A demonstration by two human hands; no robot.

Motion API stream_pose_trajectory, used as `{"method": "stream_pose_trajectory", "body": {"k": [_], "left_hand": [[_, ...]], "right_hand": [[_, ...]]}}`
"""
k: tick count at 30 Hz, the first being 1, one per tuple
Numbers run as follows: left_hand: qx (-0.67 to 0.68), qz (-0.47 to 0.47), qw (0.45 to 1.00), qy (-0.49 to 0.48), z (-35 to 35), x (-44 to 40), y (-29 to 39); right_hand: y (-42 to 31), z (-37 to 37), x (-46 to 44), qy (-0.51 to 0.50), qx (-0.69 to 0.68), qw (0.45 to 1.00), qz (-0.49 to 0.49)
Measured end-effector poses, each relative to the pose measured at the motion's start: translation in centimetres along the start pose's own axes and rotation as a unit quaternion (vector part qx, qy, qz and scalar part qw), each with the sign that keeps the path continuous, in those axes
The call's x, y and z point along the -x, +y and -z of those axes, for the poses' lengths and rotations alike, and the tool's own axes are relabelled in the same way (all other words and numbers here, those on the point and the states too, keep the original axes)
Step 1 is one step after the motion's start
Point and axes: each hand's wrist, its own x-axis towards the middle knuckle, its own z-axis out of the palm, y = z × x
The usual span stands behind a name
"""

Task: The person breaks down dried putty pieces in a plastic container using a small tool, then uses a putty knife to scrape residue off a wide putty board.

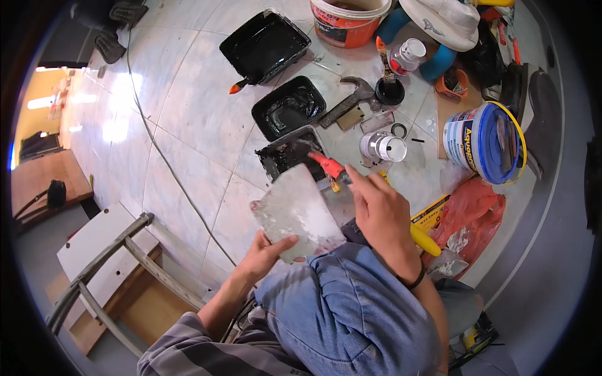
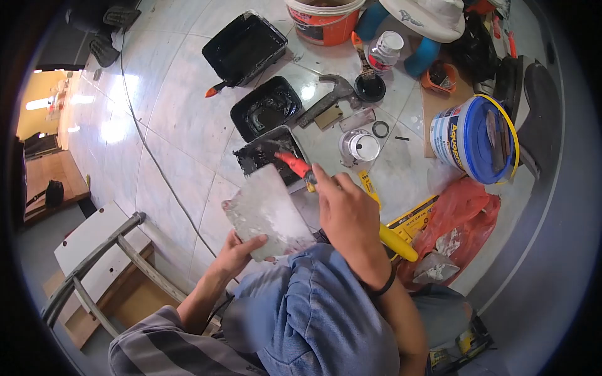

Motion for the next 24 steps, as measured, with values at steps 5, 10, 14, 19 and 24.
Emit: {"method": "stream_pose_trajectory", "body": {"k": [5,10,14,19,24], "left_hand": [[0.001,-0.030,1.000,0.005,0.8,1.5,4.0],[-0.043,-0.096,0.994,-0.012,0.3,2.3,6.2],[-0.549,-0.454,0.695,0.096,-1.6,1.3,9.0],[-0.649,-0.557,0.469,0.221,-0.8,1.9,11.0],[-0.714,-0.559,0.373,0.196,-0.5,2.5,11.8]], "right_hand": [[2.2,0.1,-1.1,-0.015,-0.022,0.997,-0.067],[3.4,-4.3,0.6,0.000,-0.009,0.999,-0.052],[3.1,-6.8,0.7,0.073,0.036,0.996,0.029],[3.6,-9.4,-0.5,0.087,0.107,0.982,0.126],[3.0,-13.5,-3.1,0.123,0.103,0.963,0.219]]}}
